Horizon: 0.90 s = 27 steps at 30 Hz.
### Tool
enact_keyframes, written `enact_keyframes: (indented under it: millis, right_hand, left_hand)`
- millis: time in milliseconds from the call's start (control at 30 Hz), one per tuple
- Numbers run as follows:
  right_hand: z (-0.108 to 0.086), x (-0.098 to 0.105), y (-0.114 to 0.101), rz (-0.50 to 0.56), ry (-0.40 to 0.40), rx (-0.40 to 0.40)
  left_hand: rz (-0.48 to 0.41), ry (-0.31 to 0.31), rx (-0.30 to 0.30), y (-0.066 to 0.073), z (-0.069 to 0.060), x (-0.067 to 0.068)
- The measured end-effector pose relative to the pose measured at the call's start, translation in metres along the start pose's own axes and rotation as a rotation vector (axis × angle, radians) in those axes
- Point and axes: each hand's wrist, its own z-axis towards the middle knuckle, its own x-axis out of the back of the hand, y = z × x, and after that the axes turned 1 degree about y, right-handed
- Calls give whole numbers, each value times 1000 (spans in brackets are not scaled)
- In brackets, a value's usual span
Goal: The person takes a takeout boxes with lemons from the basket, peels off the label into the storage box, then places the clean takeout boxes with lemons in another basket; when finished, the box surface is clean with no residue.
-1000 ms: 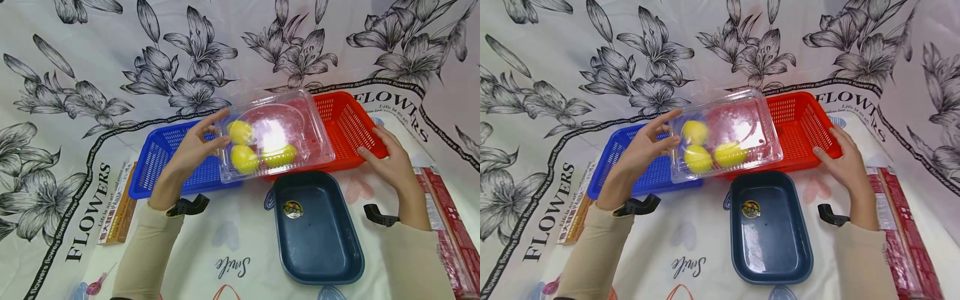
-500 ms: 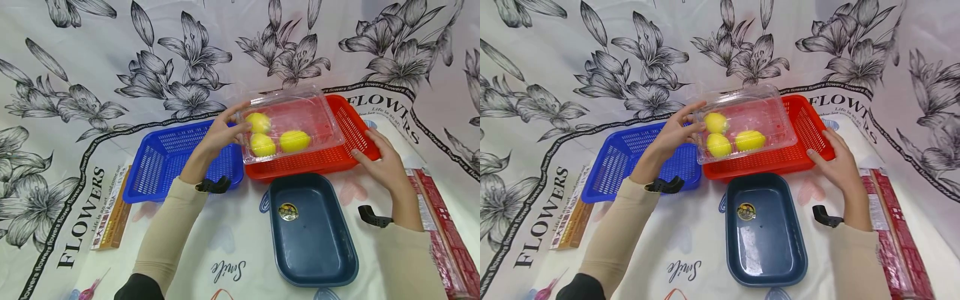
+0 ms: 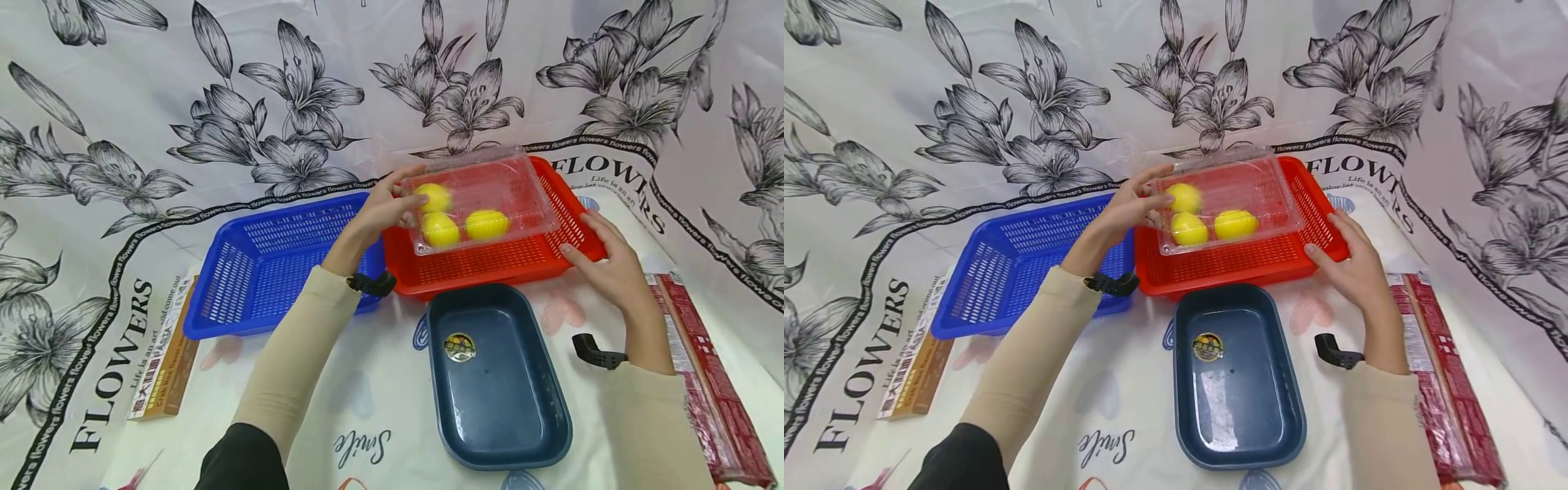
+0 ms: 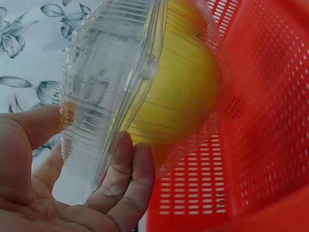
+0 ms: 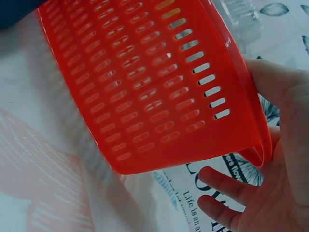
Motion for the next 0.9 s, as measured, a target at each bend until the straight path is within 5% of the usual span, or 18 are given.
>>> enact_keyframes:
  millis: [300,900]
  right_hand:
    - [2,1,1,-13,-9,-11]
    - [1,-1,3,-1,-1,2]
  left_hand:
    - [21,-27,-35,-17,26,-7]
    - [40,34,-18,-39,40,-21]
